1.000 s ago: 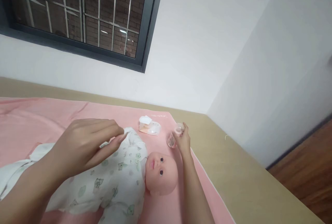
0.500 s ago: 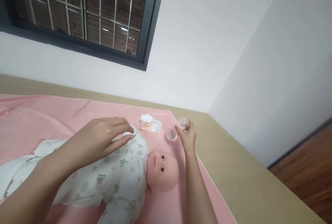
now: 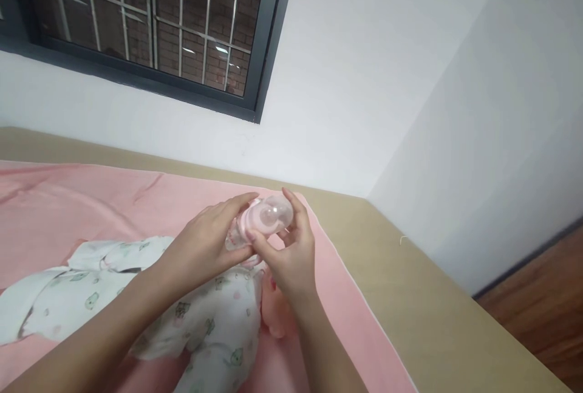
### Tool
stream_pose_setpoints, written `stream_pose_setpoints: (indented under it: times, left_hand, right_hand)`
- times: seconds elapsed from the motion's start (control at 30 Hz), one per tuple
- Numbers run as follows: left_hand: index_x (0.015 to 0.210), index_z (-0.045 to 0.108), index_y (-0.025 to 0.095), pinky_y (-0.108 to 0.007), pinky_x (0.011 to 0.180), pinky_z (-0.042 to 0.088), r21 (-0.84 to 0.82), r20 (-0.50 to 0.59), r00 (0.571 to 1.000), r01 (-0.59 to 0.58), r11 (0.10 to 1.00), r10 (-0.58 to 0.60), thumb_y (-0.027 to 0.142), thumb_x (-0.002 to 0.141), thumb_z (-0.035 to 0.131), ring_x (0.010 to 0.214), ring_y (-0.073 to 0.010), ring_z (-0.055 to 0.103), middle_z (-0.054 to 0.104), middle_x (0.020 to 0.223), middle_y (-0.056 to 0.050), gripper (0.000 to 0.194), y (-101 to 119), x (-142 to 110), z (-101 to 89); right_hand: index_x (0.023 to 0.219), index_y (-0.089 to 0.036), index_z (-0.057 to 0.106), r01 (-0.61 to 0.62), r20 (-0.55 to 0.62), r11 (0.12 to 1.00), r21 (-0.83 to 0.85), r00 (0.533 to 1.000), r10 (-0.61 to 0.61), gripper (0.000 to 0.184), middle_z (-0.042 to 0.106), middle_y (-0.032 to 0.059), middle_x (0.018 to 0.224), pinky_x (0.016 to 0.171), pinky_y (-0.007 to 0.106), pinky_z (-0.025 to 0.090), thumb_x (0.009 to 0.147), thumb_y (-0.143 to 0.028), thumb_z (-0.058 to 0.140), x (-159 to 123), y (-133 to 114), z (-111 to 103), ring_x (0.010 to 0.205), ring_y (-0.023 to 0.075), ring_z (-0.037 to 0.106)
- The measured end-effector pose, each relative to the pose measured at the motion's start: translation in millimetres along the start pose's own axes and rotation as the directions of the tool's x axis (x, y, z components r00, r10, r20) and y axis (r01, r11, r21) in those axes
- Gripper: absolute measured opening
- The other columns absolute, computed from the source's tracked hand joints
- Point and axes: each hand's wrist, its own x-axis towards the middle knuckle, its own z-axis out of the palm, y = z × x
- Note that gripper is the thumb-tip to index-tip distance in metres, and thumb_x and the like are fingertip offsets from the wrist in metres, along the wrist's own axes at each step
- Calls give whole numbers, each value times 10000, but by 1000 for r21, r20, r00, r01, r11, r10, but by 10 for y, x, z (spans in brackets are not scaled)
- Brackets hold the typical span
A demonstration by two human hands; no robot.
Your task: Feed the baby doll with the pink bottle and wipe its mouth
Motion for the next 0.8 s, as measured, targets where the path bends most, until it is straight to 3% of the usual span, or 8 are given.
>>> stream_pose_setpoints:
  times: [0.2,0.37,0.5,0.57,0.67,0.8]
  left_hand:
    - [1279,409,301,-294,758,502,-47,58,994,98,994,-95,317,737,606,1003,-216,625,636,1167,32,577,34,20,-51]
    - [1328,419,281,-320,839,470,66,29,993,114,991,-117,312,723,573,1089,-241,583,601,1252,17,624,-109,67,-31]
    - [1273,496,255,-338,884,447,90,-20,984,177,980,-176,332,703,531,1111,-265,576,603,1252,-1,576,-351,165,-98]
    - [1197,540,253,-373,880,433,159,-47,969,249,956,-244,328,679,517,1062,-291,592,646,1154,-15,523,-512,216,-135]
    - [1146,546,234,-399,838,425,267,-92,929,369,890,-358,319,642,509,1028,-329,581,662,1036,-53,512,-793,264,-147]
    - [1190,471,211,-327,707,440,268,-8,873,471,841,-487,291,632,494,976,-302,592,645,1001,-71,564,-1170,262,-102]
  right_hand:
    - [1269,-242,478,-20,63,999,31,998,18,666,573,46,1255,944,292,519,663,-207,752,-43,21,50,1131,178,579]
    - [1219,-215,467,52,-62,996,76,997,-47,596,588,76,1200,982,360,475,698,-281,749,17,-65,-50,1125,194,578]
    - [1218,-221,443,57,-180,998,41,982,-49,601,568,80,1218,981,356,459,700,-309,734,229,17,-315,1119,179,567]
    - [1191,-222,443,26,-245,1000,-15,969,-29,599,560,78,1219,977,352,452,673,-313,730,384,226,-519,1104,176,564]
    - [1139,-200,440,-152,-349,977,-149,933,92,599,567,97,1176,934,365,466,621,-336,709,557,721,-854,1025,195,585]
    - [1132,-191,437,-322,-347,824,-467,924,164,545,586,107,1173,938,360,454,658,-383,623,514,1418,-1181,1045,221,582]
